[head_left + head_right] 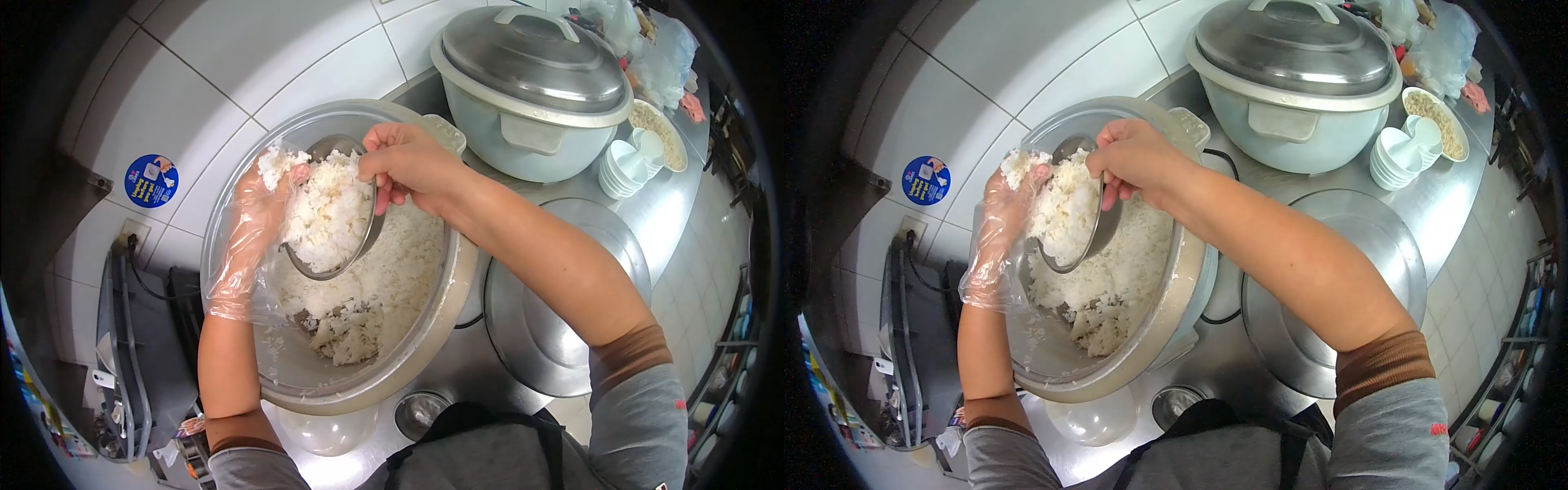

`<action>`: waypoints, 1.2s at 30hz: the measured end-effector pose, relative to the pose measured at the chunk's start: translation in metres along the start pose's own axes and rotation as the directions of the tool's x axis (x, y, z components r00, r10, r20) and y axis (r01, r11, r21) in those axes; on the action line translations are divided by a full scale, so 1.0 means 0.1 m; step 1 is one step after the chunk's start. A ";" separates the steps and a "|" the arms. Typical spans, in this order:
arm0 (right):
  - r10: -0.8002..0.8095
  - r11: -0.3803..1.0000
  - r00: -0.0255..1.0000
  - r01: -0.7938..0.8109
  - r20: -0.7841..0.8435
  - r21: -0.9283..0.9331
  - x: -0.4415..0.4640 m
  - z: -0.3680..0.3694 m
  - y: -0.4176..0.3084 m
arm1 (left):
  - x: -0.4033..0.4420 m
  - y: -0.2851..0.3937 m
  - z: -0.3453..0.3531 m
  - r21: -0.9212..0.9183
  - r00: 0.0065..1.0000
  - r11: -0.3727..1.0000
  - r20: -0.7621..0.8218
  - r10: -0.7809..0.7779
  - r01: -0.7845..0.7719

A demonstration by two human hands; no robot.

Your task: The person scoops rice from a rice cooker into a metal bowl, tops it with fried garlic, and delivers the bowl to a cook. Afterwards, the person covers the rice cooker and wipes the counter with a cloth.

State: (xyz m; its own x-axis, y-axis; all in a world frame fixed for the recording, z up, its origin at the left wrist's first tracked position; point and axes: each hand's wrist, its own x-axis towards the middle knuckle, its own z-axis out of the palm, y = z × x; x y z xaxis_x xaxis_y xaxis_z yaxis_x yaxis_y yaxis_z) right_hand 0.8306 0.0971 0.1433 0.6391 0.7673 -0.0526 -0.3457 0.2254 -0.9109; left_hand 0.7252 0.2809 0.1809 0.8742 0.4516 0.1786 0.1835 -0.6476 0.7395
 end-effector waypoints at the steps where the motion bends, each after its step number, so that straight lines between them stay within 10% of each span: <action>1: 0.003 1.000 1.000 -0.003 -0.001 0.001 0.01 0.00 0.00 | -0.03 0.07 -0.03 0.101 0.998 0.993 -0.018 -0.062 0.063; 11: 0.024 0.999 1.000 -0.023 0.014 -0.026 -0.01 0.00 -0.01 | -0.07 0.22 -0.05 0.632 0.987 0.760 -0.055 -0.153 0.153; 14: 0.018 1.000 1.000 -0.018 0.010 -0.016 0.00 0.00 -0.01 | -0.11 0.00 0.02 0.613 0.973 0.780 -0.079 0.215 -0.123; 29: 0.053 0.999 0.997 -0.053 0.052 -0.001 0.00 0.00 -0.01 | -0.16 0.38 -0.10 -0.264 0.981 0.964 0.188 0.045 0.006; 36: 0.039 0.998 0.999 -0.040 0.030 0.042 0.01 -0.02 -0.02 | -0.28 0.28 -0.57 -0.070 0.981 0.996 0.179 0.069 -0.058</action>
State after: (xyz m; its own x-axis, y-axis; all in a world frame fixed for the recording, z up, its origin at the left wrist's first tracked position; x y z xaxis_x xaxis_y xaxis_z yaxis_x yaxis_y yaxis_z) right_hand 0.8331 0.0965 0.1448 0.6040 0.7934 -0.0758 -0.3995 0.2191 -0.8902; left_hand 0.6798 0.2853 0.2338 0.9510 0.2887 0.1107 0.1009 -0.6281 0.7715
